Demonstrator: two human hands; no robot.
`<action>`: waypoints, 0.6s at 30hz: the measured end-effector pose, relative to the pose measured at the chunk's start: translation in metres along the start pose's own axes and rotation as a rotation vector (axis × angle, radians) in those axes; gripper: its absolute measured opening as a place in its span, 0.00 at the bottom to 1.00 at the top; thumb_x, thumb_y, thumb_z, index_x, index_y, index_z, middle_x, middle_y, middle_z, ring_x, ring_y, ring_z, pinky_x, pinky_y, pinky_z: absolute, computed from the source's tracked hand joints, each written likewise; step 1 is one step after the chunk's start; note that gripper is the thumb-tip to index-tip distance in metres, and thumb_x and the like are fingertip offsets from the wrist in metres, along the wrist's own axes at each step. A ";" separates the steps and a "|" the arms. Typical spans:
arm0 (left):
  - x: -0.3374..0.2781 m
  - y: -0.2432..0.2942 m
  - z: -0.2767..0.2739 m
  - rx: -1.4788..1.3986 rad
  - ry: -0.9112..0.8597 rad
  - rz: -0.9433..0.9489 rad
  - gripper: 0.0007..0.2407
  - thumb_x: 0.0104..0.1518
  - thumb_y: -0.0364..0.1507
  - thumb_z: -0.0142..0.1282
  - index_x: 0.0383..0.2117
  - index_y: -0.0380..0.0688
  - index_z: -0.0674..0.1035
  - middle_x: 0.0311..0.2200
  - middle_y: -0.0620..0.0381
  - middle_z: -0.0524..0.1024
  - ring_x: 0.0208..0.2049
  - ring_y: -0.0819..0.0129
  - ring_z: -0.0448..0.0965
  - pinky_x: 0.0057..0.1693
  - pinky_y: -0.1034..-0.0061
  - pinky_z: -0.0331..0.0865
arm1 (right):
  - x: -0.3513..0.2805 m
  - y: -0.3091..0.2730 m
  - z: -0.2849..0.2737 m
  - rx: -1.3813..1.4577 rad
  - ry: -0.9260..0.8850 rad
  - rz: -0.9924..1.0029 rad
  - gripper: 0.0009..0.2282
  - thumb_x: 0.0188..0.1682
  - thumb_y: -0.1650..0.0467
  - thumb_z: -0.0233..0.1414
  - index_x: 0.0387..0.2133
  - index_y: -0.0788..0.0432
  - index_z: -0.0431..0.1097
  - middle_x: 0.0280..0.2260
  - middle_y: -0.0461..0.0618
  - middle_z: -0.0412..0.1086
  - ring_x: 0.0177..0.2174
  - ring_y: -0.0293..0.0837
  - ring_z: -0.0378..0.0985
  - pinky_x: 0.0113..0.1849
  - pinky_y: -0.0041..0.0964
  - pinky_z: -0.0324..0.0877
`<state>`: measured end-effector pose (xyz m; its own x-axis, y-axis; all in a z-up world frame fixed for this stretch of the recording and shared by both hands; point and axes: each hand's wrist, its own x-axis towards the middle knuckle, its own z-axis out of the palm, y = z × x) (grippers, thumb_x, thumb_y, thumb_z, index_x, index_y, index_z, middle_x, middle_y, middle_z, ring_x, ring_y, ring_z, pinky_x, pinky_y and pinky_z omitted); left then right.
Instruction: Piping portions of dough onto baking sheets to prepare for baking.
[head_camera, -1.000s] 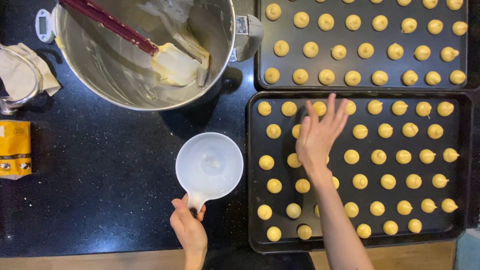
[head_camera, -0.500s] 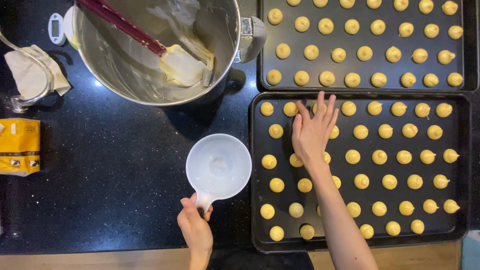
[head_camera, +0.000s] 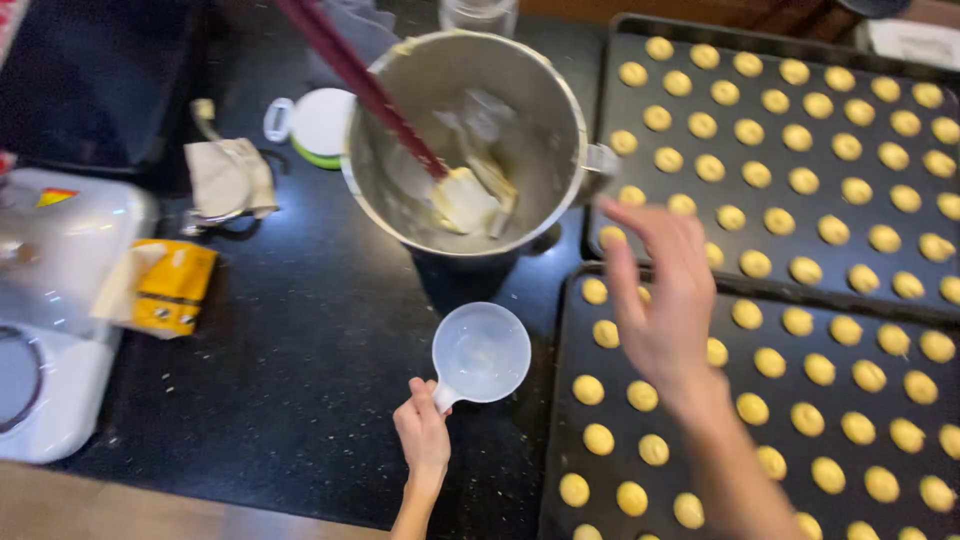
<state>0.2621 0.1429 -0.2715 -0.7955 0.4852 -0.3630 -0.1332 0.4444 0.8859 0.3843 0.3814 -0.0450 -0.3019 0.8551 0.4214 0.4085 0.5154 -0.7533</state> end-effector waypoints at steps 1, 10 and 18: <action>0.007 -0.002 -0.004 0.003 0.020 -0.012 0.30 0.70 0.44 0.30 0.17 0.34 0.76 0.15 0.57 0.68 0.18 0.72 0.66 0.29 0.73 0.59 | 0.027 -0.019 0.015 -0.069 -0.195 -0.177 0.08 0.58 0.71 0.50 0.48 0.57 0.72 0.47 0.54 0.76 0.50 0.52 0.75 0.53 0.43 0.69; 0.065 -0.002 -0.072 0.065 0.194 0.065 0.27 0.70 0.43 0.29 0.25 0.35 0.78 0.19 0.53 0.73 0.23 0.65 0.73 0.34 0.70 0.64 | 0.166 0.062 0.221 -0.812 -0.795 -0.880 0.11 0.44 0.72 0.54 0.41 0.61 0.74 0.40 0.53 0.74 0.40 0.53 0.78 0.34 0.46 0.76; 0.022 0.067 -0.108 0.234 0.573 0.462 0.14 0.74 0.33 0.34 0.47 0.33 0.70 0.48 0.41 0.73 0.50 0.55 0.75 0.57 0.65 0.69 | 0.150 0.023 0.179 -1.482 -1.020 -1.137 0.11 0.54 0.64 0.51 0.31 0.57 0.77 0.38 0.49 0.73 0.40 0.44 0.77 0.36 0.35 0.73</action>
